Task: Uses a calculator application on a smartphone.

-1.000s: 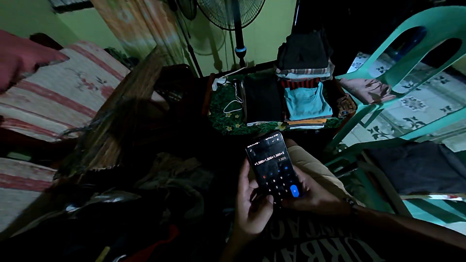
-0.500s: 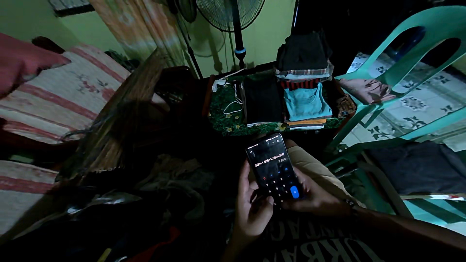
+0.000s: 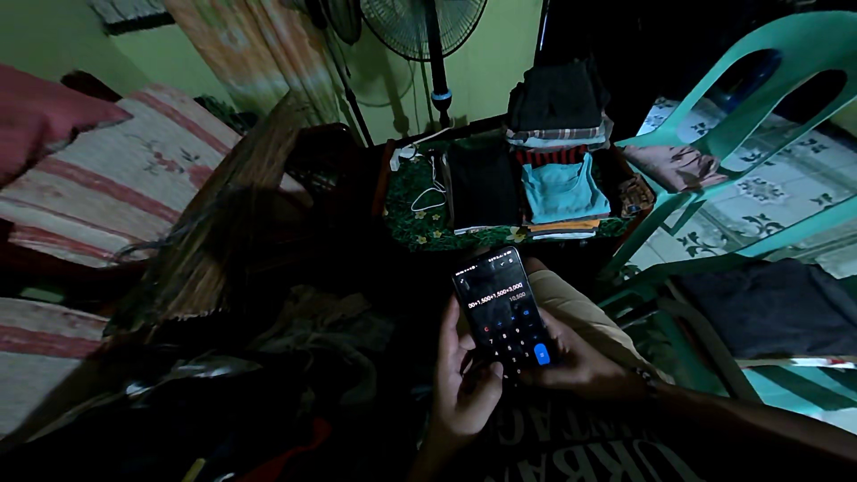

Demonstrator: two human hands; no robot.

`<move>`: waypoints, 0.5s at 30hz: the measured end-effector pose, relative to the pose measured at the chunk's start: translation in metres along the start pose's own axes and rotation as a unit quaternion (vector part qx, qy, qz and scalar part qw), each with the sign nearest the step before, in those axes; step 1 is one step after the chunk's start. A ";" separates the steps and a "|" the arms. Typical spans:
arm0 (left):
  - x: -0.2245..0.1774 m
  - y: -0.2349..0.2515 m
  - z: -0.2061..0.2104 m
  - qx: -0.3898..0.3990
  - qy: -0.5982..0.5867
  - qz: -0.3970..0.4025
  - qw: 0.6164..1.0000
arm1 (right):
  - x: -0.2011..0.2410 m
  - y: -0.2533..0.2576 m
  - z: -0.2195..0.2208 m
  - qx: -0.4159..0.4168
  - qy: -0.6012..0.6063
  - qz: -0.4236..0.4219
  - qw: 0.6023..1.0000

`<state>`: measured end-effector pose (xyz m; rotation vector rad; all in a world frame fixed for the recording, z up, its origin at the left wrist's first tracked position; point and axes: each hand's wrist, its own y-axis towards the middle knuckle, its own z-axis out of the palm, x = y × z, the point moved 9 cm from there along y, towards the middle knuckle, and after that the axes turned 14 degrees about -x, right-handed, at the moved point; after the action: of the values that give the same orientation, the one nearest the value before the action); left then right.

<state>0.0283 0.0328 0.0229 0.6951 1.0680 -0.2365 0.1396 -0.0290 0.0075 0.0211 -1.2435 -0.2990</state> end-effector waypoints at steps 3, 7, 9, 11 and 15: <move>-0.002 0.001 0.001 -0.001 0.018 0.005 1.000 | 0.001 0.000 0.000 0.005 0.022 -0.006 1.000; -0.008 0.009 -0.014 -0.059 0.154 0.033 0.986 | 0.006 0.001 -0.002 0.005 0.083 -0.020 0.996; -0.024 0.018 -0.030 -0.106 0.198 0.067 0.972 | 0.012 0.001 -0.006 0.006 0.115 -0.012 0.993; -0.052 0.030 -0.039 -0.143 0.185 0.118 0.965 | 0.018 0.000 -0.014 -0.002 0.128 -0.009 0.992; -0.118 0.042 -0.006 -0.120 0.210 0.194 0.951 | 0.029 -0.006 -0.033 -0.030 0.114 0.006 0.993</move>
<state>-0.0114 0.0518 0.1403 0.7356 1.3088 0.3930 0.1776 -0.0467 0.0221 -0.0044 -1.0080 -0.3152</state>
